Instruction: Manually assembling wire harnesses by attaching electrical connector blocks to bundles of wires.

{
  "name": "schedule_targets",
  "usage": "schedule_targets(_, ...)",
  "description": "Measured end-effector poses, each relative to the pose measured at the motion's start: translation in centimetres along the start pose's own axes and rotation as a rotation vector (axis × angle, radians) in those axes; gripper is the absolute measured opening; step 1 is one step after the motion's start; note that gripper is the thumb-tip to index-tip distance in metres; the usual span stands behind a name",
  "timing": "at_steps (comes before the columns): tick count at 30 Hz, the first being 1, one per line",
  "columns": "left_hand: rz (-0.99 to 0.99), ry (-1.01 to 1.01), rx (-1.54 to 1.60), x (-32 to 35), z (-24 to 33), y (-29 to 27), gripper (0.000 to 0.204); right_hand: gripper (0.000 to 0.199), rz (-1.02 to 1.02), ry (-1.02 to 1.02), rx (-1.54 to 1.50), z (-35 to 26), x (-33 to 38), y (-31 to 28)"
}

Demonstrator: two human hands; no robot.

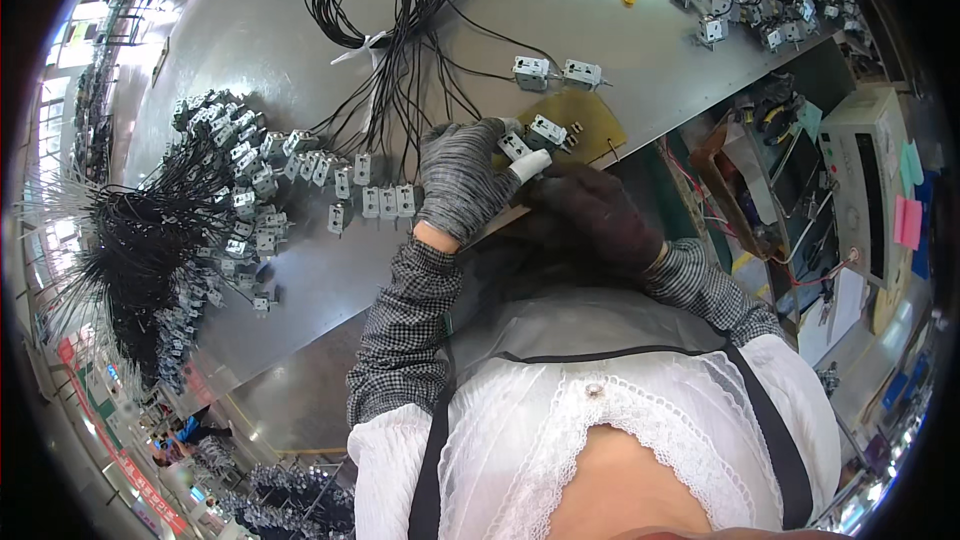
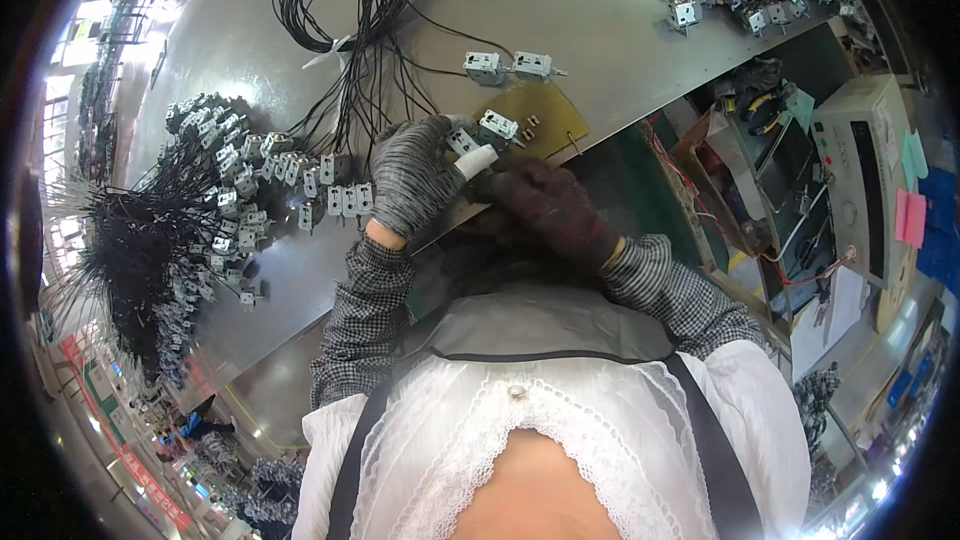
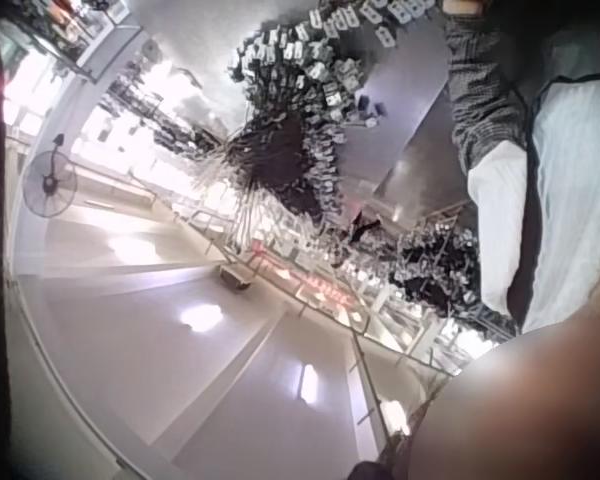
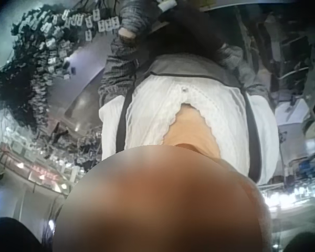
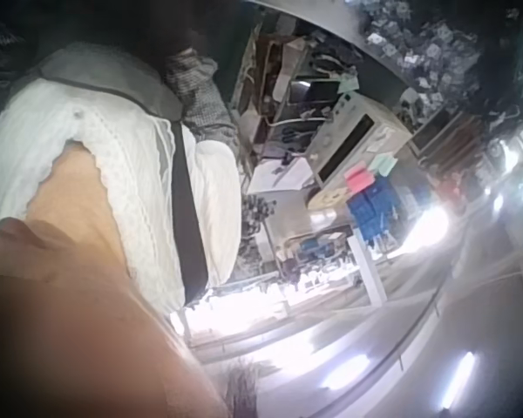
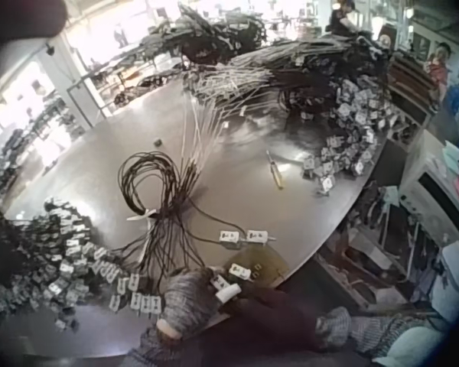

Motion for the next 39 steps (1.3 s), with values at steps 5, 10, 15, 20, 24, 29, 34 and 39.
schedule_targets(5,0.006,-0.014,0.012,0.1,-0.1,0.0,0.046,0.044,-0.074,0.178,-0.041,-0.2,1.5,0.7)
schedule_targets(10,0.019,-0.002,0.009,0.5,0.3,0.1,0.047,0.043,0.147,0.13,0.309,0.7,2.0,-1.1)
schedule_targets(15,0.029,-0.073,0.092,0.6,-0.1,0.4,0.047,0.035,0.027,-0.096,0.206,-0.2,0.8,-0.2)
schedule_targets(20,0.051,-0.053,0.014,0.3,0.7,0.1,0.047,0.035,0.18,0.234,0.114,2.0,1.8,-1.0)
schedule_targets(24,0.057,-0.088,0.037,0.5,0.0,0.4,0.048,0.035,0.088,0.563,-0.541,2.4,1.7,0.5)
schedule_targets(29,0.079,-0.073,0.042,0.4,0.0,0.5,0.049,0.038,0.176,0.0,0.453,-1.8,1.1,-0.5)
schedule_targets(34,0.093,-0.167,0.486,0.9,-1.3,1.5,0.062,0.043,0.079,0.562,-0.888,4.0,2.6,0.8)
schedule_targets(39,0.067,-0.096,0.199,1.2,-2.6,-3.3,0.077,0.043,0.18,0.623,-0.925,4.2,3.1,0.4)
Point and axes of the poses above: each hand's wrist, its own x-axis away from the middle knuckle, its own y-axis out of the palm, z = x × y, the point moved 9 cm from there along -x, towards the middle knuckle, and after that the axes turned 7 degrees about -x, right-handed, at the moved point
